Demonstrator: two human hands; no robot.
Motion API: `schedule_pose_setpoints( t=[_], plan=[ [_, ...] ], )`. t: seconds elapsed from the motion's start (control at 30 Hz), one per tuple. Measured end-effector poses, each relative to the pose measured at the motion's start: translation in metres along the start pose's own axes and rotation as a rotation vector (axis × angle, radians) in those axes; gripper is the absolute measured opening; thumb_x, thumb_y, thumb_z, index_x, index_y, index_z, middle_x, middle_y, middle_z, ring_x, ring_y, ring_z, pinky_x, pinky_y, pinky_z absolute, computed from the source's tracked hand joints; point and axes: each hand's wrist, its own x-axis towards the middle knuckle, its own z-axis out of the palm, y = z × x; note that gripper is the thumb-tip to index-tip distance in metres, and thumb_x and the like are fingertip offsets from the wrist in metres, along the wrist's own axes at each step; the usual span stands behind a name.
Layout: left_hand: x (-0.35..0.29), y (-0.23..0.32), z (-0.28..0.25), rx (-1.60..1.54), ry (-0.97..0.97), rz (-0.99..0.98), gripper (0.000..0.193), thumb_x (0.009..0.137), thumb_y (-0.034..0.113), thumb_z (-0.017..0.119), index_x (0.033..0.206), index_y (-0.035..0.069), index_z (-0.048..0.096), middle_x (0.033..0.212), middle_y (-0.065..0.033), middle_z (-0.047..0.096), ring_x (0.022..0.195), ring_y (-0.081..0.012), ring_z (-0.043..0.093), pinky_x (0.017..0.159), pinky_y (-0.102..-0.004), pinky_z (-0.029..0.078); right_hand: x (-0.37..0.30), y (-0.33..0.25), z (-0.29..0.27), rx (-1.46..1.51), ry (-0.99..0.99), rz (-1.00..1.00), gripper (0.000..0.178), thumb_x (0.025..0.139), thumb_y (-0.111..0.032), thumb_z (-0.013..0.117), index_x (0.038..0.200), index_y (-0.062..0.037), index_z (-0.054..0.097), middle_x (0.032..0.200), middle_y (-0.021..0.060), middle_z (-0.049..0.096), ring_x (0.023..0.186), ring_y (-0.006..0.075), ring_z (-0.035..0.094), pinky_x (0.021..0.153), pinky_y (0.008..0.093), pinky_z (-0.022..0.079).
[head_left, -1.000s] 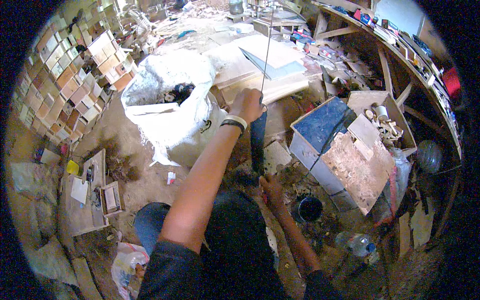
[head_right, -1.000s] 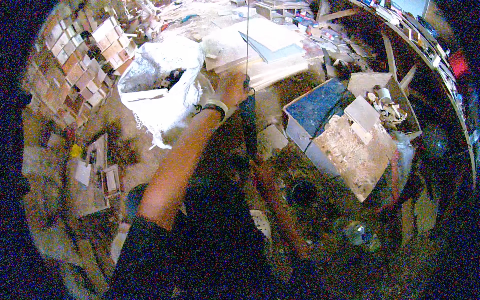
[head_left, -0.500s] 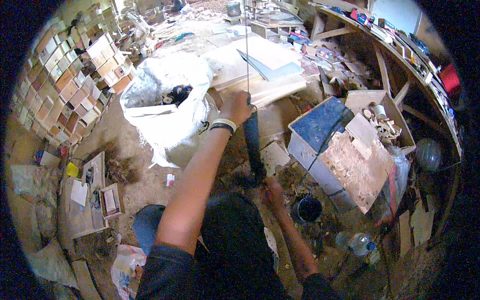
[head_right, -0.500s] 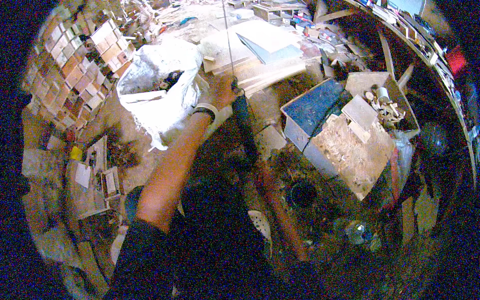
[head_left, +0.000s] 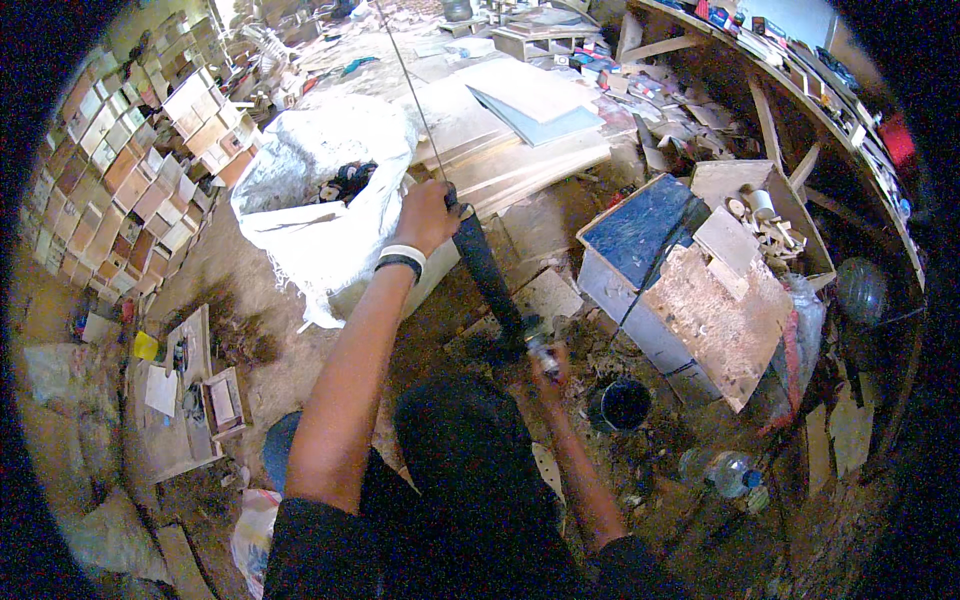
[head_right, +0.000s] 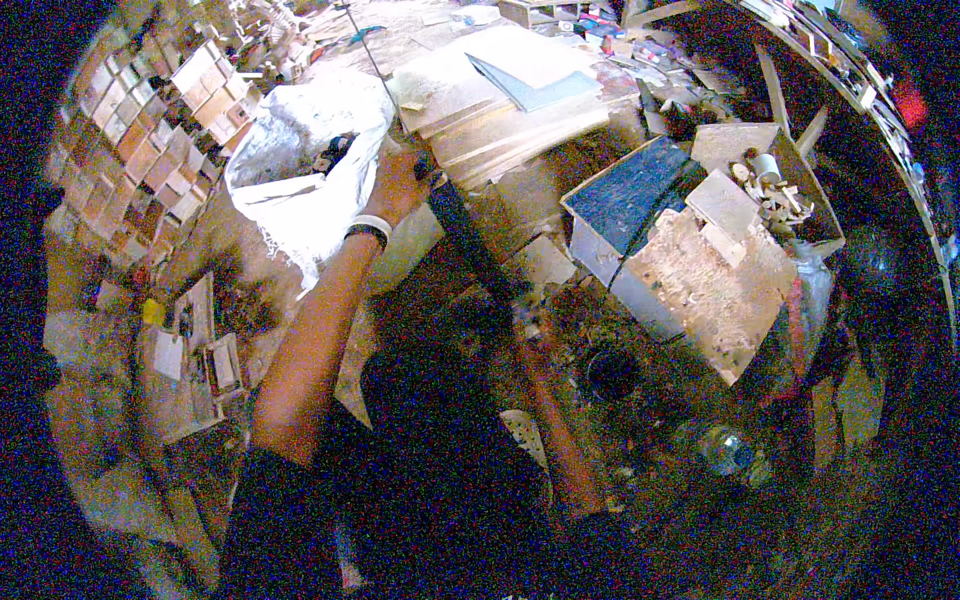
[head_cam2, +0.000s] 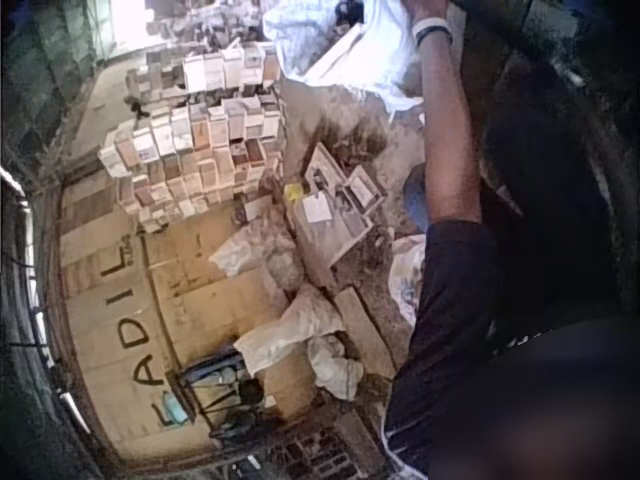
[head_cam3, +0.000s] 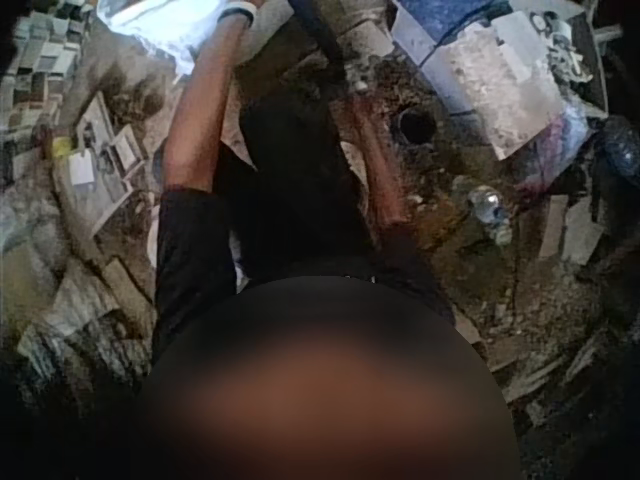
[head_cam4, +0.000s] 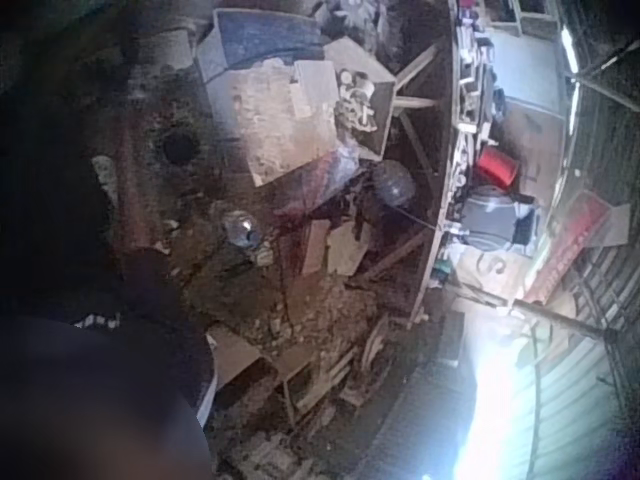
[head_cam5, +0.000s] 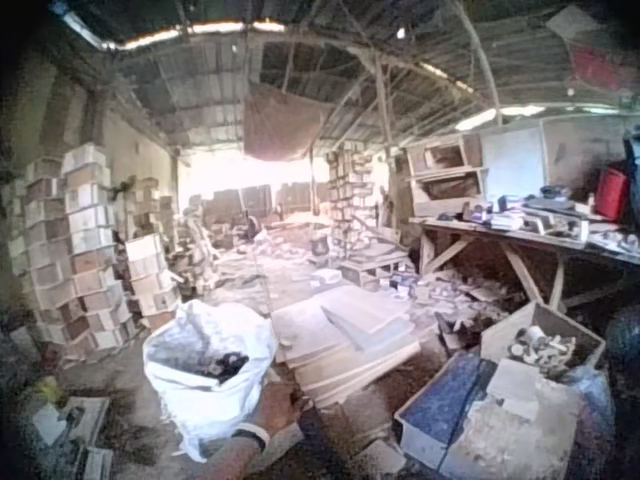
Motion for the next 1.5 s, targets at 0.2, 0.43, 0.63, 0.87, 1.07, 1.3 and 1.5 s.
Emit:
schedule_pose_setpoints(
  t=[0.2, 0.43, 0.63, 0.87, 1.07, 1.3, 1.5],
  plan=[
    [0.0, 0.007, -0.004, 0.048, 0.029, -0.004, 0.03, 0.079, 0.026, 0.072, 0.095, 0.001, 0.068, 0.096, -0.0198, 0.066, 0.094, -0.0389, 0.062, 0.085, -0.0475, 0.049, -0.002, -0.003, -0.008, 0.059, 0.114, 0.007, 0.031, 0.083, -0.024, 0.075, 0.101, -0.0033, 0.06, 0.093, 0.006, 0.061, 0.079, 0.0184, 0.056, 0.071, 0.0327, 0.046],
    [0.004, 0.019, -0.003, 0.07, -0.005, 0.011, 0.031, 0.08, 0.027, 0.069, 0.097, 0.001, 0.068, 0.1, -0.0215, 0.066, 0.099, -0.0399, 0.061, 0.089, -0.0474, 0.049, -0.009, 0.013, -0.006, -0.038, -0.015, 0.042, 0.033, 0.082, -0.026, 0.076, 0.101, -0.0033, 0.06, 0.093, 0.0051, 0.062, 0.079, 0.0169, 0.055, 0.071, 0.0318, 0.046],
    [0.008, 0.021, -0.004, 0.065, -0.053, -0.06, 0.029, 0.079, 0.024, 0.07, 0.095, 0.0, 0.067, 0.098, -0.0212, 0.066, 0.1, -0.0402, 0.061, 0.089, -0.047, 0.049, -0.007, 0.002, 0.002, -0.059, 0.15, 0.083, 0.035, 0.081, -0.027, 0.078, 0.101, -0.0032, 0.06, 0.093, 0.0043, 0.062, 0.078, 0.0156, 0.054, 0.071, 0.0311, 0.046],
    [0.006, 0.022, 0.0, 0.017, 0.008, -0.055, 0.029, 0.08, 0.025, 0.071, 0.093, 0.0, 0.066, 0.098, -0.0208, 0.066, 0.1, -0.0397, 0.061, 0.088, -0.0469, 0.05, 0.014, -0.023, 0.009, 0.171, 0.275, 0.008, 0.025, 0.084, -0.02, 0.075, 0.092, -0.0036, 0.058, 0.081, 0.0024, 0.061, 0.068, 0.0161, 0.053, 0.062, 0.0334, 0.046],
    [0.013, 0.016, 0.014, 0.017, 0.051, 0.049, 0.032, 0.08, 0.029, 0.071, 0.091, 0.0, 0.064, 0.094, -0.0223, 0.065, 0.095, -0.0413, 0.061, 0.086, -0.0486, 0.049, -0.01, -0.044, 0.007, -0.028, 0.176, -0.3, 0.024, 0.084, -0.014, 0.075, 0.101, -0.0036, 0.061, 0.093, 0.0085, 0.062, 0.079, 0.0171, 0.057, 0.07, 0.0303, 0.048],
    [0.011, 0.027, 0.025, 0.02, 0.158, 0.074, 0.032, 0.079, 0.029, 0.072, 0.097, 0.003, 0.065, 0.095, -0.0213, 0.067, 0.094, -0.0412, 0.063, 0.086, -0.0475, 0.05, 0.063, -0.109, -0.013, 0.389, -0.05, 0.059, 0.018, 0.087, -0.011, 0.073, 0.1, -0.0038, 0.063, 0.095, 0.0037, 0.062, 0.084, 0.0151, 0.058, 0.074, 0.0303, 0.048],
    [0.014, 0.039, 0.016, 0.004, 0.11, 0.069, 0.039, 0.077, 0.033, 0.075, 0.091, 0.0, 0.06, 0.094, -0.024, 0.065, 0.092, -0.0436, 0.062, 0.083, -0.0501, 0.051, 0.022, -0.072, -0.01, 0.121, 0.06, -0.104, 0.021, 0.086, -0.015, 0.074, 0.098, -0.0034, 0.062, 0.092, 0.0028, 0.062, 0.082, 0.0135, 0.057, 0.072, 0.0294, 0.048]
  ],
)
